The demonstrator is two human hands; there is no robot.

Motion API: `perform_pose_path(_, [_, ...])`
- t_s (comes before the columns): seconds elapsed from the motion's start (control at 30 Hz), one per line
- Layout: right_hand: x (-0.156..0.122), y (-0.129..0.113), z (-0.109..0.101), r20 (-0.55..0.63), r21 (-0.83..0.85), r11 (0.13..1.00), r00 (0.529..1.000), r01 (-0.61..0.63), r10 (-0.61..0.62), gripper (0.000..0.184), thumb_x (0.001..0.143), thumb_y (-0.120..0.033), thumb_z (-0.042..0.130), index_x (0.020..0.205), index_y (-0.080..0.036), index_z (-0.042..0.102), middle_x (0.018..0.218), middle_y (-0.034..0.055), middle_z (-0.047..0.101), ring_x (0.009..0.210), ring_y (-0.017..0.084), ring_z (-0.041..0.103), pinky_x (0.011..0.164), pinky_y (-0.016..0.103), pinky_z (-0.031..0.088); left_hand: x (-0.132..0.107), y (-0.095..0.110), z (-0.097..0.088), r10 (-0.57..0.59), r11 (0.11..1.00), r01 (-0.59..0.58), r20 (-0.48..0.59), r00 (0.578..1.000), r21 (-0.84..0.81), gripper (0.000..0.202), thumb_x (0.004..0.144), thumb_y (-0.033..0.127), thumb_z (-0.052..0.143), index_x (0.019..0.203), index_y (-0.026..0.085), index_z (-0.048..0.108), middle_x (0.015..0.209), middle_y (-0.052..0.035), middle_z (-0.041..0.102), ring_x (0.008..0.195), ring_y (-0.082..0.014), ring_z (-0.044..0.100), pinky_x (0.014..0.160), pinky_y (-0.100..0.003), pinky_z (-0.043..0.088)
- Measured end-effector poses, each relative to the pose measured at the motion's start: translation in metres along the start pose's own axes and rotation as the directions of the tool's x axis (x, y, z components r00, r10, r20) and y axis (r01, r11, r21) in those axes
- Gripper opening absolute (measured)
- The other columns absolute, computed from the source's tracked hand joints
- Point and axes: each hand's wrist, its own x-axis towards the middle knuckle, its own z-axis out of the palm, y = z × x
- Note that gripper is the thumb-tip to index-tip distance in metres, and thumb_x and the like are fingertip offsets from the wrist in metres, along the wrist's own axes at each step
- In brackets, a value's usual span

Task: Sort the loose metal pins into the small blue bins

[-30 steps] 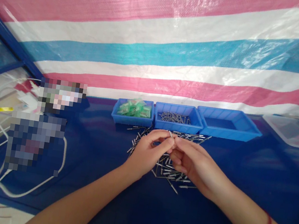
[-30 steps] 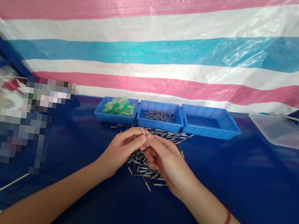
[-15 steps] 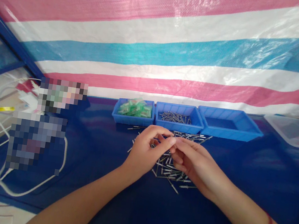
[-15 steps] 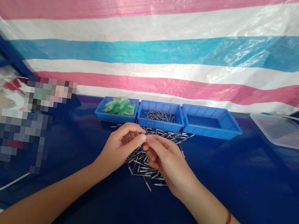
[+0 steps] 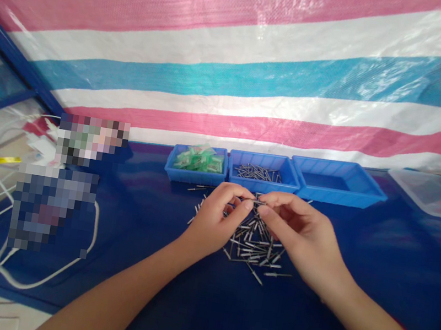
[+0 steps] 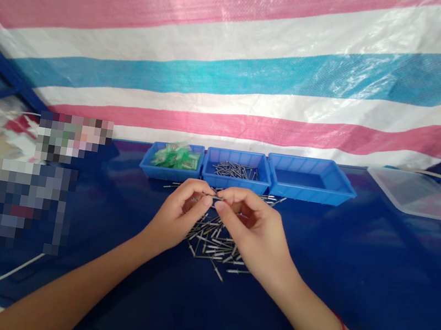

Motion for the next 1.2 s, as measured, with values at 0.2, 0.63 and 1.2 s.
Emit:
perform_pose_path(0.2, [-0.005,-0.001,-0.005,0.056,-0.214,0.951,0.975,0.222,-0.215,0.011,0.083,-0.034,0.063,0.085,-0.023,0.061,0.08,0.0029,0.06,0.072,0.017,0.056,0.063,0.031,0.049,0.0,0.003,-0.001,0.041,0.999,-0.045,0.161,0.986,0.024,0.018,0.093,0.028,0.047,0.098,0.017,0.06,0.106,-0.0081,0.056,0.087,-0.0141,0.057,0.067,-0.023,0.048])
perform_pose_path(0.63, [0.069,0.013,-0.026,0.019,-0.671,0.669,0.91,0.318,-0.414,0.014,0.086,-0.03,0.056,0.093,-0.021,0.065,0.085,0.0058,0.067,0.068,0.018,0.059,0.065,0.034,0.048,0.014,-0.008,-0.036,-0.018,0.87,-0.022,0.076,0.997,0.493,0.023,0.093,0.023,0.042,0.103,0.019,0.062,0.099,-0.0052,0.066,0.086,-0.0165,0.061,0.082,-0.029,0.047])
perform_pose_path(1.2, [0.036,0.023,0.009,0.631,-0.66,0.386,0.754,0.644,-0.179,0.02,0.09,-0.024,0.049,0.093,-0.017,0.068,0.097,0.0108,0.068,0.1,0.025,0.058,0.09,0.042,0.044,0.019,-0.002,-0.104,-0.472,0.591,0.031,0.315,0.823,0.806,0.04,0.08,0.017,0.043,0.113,0.016,0.066,0.115,-0.0083,0.068,0.105,-0.0242,0.063,0.094,-0.035,0.046])
